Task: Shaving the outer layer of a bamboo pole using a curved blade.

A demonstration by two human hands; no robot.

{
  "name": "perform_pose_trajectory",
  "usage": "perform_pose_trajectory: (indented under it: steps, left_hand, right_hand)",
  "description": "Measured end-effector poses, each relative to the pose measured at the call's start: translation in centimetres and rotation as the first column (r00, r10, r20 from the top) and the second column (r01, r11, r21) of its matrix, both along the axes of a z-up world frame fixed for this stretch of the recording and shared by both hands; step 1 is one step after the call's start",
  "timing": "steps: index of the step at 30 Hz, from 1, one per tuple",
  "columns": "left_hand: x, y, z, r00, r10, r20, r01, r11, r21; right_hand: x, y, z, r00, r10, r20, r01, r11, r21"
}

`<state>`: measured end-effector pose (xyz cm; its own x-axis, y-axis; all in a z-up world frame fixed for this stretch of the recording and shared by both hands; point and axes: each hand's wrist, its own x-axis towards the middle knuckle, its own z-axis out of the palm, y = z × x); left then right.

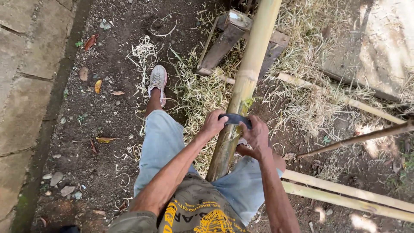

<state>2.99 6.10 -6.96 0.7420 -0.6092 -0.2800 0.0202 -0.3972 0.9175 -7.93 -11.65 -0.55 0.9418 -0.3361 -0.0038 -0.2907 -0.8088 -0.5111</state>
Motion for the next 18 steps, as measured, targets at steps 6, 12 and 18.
perform_pose_trajectory:
  steps: [6,12,18]
  left_hand:
    - [4.9,-2.6,-1.6,0.952,0.26,-0.163,-0.273,0.96,-0.062]
    - [9.8,-6.9,-0.1,0.952,0.305,-0.017,-0.304,0.94,-0.153]
    - [10.2,-7.0,0.6,0.931,0.331,0.154,-0.298,0.932,-0.205]
  right_hand:
    - [5.5,-4.4,3.7,0.999,0.0,-0.033,-0.003,0.997,-0.073]
    - [10.0,-10.7,-2.5,1.0,0.011,-0.014,-0.015,0.961,-0.277]
    - [10.6,-9.8,-4.2,0.988,-0.028,0.151,0.079,0.934,-0.35]
